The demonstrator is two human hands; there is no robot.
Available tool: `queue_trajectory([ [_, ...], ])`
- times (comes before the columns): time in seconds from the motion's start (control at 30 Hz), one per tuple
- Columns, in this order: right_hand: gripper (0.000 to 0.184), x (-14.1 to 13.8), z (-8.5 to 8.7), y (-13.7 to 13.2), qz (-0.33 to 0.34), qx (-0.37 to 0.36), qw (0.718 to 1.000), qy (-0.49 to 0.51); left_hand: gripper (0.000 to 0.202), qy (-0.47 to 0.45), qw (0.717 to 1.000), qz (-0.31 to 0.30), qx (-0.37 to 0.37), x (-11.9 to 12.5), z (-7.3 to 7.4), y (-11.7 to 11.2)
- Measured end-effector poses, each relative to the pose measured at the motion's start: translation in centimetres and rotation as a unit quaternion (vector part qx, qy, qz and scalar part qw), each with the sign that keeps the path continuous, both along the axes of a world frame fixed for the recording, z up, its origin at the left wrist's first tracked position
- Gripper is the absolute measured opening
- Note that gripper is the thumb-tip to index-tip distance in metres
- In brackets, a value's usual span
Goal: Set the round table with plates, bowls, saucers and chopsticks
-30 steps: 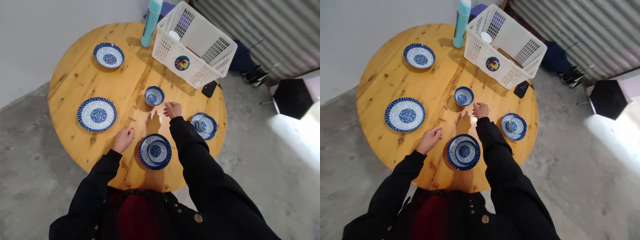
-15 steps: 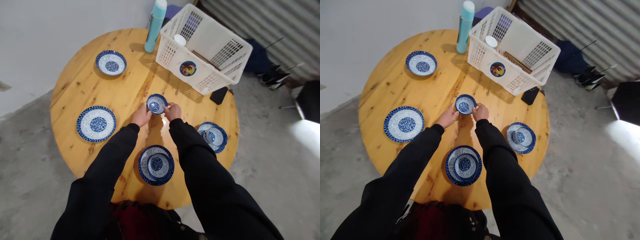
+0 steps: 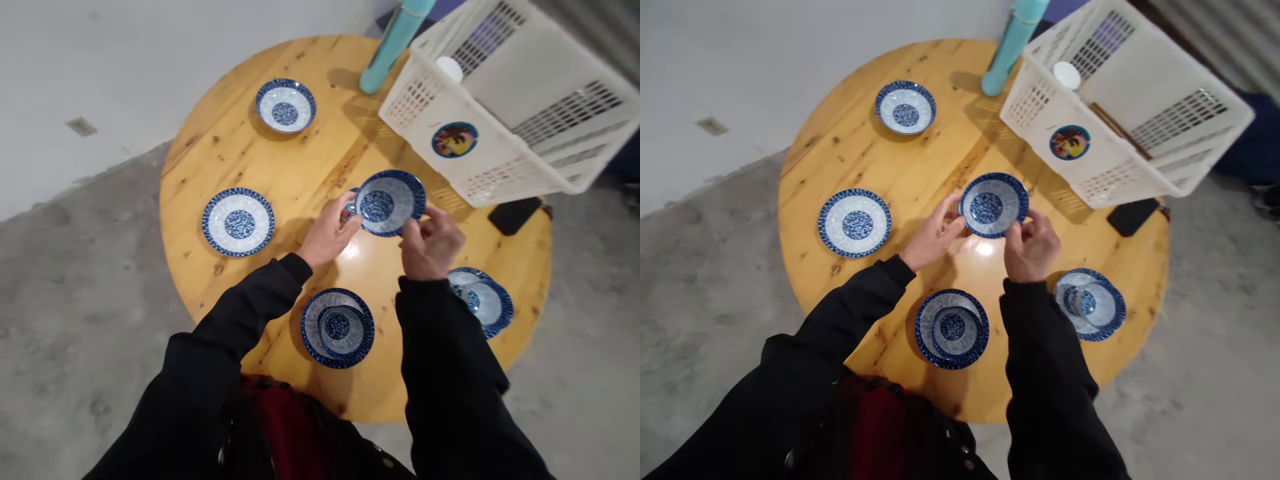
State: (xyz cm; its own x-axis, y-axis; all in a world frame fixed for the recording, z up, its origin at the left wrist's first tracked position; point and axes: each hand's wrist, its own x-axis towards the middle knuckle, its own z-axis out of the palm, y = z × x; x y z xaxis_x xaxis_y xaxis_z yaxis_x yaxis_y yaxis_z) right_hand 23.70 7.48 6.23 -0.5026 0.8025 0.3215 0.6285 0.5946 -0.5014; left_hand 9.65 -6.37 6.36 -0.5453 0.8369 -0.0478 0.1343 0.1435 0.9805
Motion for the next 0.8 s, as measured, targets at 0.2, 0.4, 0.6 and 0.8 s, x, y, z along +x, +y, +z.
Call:
queue_trajectory([
  [0.2,0.034,3.4,3.5,-11.3,0.024,-0.005,1.000,0.018,0.027,-0.124,0.992,-0.011,-0.015,2.3,0.2,-8.9],
  [0.4,0.037,5.6,0.4,-20.9,0.041,-0.193,0.980,0.029,0.021,0.009,0.988,-0.033,-0.150,3.2,-0.6,-19.1],
  [0.6,0.045,6.6,-2.2,-28.4,-0.026,-0.402,0.912,0.081,0.018,0.030,0.968,-0.062,-0.242,4.0,-1.3,-25.8],
  [0.8,0.044,6.6,-2.3,-31.5,-0.031,-0.477,0.868,0.131,0.017,0.047,0.961,-0.075,-0.264,4.1,-1.1,-28.5],
])
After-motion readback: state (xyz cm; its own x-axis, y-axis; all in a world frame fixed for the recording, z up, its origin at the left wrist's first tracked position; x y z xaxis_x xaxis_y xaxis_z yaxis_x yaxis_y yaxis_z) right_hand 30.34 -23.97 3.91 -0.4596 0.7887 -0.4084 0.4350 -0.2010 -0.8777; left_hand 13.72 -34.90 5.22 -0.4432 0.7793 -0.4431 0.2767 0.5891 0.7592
